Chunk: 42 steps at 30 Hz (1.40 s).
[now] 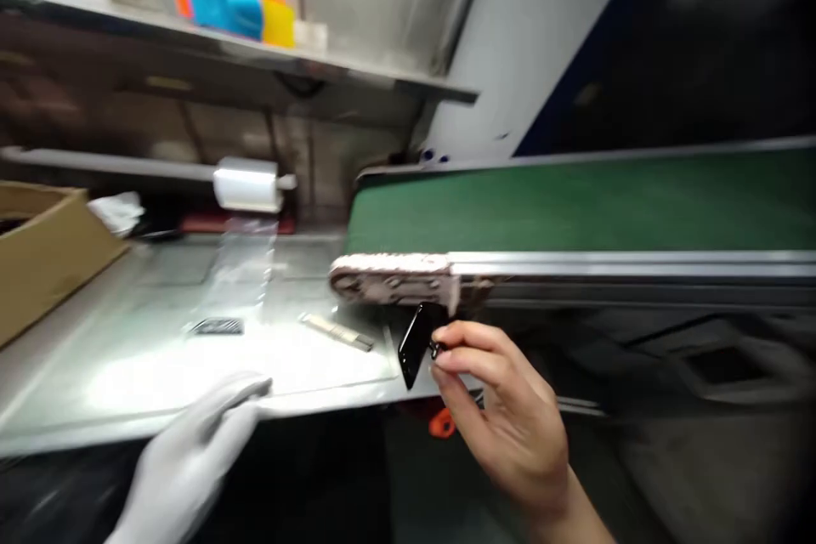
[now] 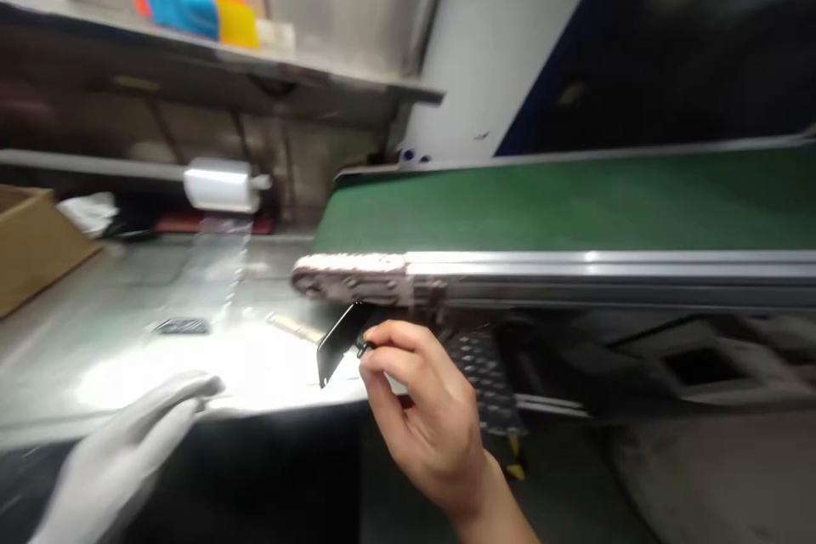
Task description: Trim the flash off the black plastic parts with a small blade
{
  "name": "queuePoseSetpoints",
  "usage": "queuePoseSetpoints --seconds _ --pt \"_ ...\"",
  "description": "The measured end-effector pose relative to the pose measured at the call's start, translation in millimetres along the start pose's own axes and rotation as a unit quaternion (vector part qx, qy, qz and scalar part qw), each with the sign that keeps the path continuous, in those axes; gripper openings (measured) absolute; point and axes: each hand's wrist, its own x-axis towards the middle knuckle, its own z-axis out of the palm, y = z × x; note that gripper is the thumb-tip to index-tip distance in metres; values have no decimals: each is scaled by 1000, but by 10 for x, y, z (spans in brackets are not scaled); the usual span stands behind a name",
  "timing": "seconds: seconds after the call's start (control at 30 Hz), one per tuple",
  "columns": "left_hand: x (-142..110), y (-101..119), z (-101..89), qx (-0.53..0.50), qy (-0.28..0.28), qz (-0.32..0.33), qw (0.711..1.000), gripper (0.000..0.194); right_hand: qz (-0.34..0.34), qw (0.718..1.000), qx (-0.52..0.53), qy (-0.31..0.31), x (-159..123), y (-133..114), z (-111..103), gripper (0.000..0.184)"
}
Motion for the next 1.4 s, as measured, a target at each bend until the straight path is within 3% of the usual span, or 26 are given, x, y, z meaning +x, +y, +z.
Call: queuePoseSetpoints --seconds 0.03,0.07,0.1,0.17,0.23,0.27,0.33,0.53,0.73,0.8,0.93,1.1,1.4 --pt "-127 2 -24 -120 -41 -59 990 46 -1 999 14 -29 -148 -118 209 36" --pt "-215 4 -1 -259 -129 -83 954 56 0 998 23 -55 -284 -211 389 35" --pt "-276 -8 58 -376 -205 -100 898 65 0 996 31 -78 -410 -283 542 35" --pt "-369 -88 222 -539 -299 -141 774 72 6 992 44 -116 -632 -384 773 32" --pt "-481 -220 356 -631 -341 -168 676 71 18 987 56 -148 -819 -450 921 31" --pt "-545 -288 393 -658 -348 -176 645 69 26 985 61 -160 -897 -476 973 31" --pt "-664 -405 409 -688 -341 -183 614 65 40 981 66 -175 -1018 -515 1057 31" --pt "-815 -563 319 -720 -308 -200 588 56 74 974 93 -191 -1124 -555 1299 30" --pt "-838 -641 232 -736 -244 -198 600 54 161 958 181 -155 -1170 -578 1581 38" --pt "-838 -687 198 -733 -247 -190 605 53 224 940 221 -130 -1215 -592 1677 39" --pt "-840 -758 172 -725 -265 -175 611 55 340 883 298 -130 -1253 -647 1821 16" --pt "-845 -748 225 -733 -270 -147 606 55 404 822 380 -130 -1244 -696 1863 16" --pt "-875 -631 236 -729 -253 -208 602 51 424 807 393 -122 -1283 -670 1823 17"
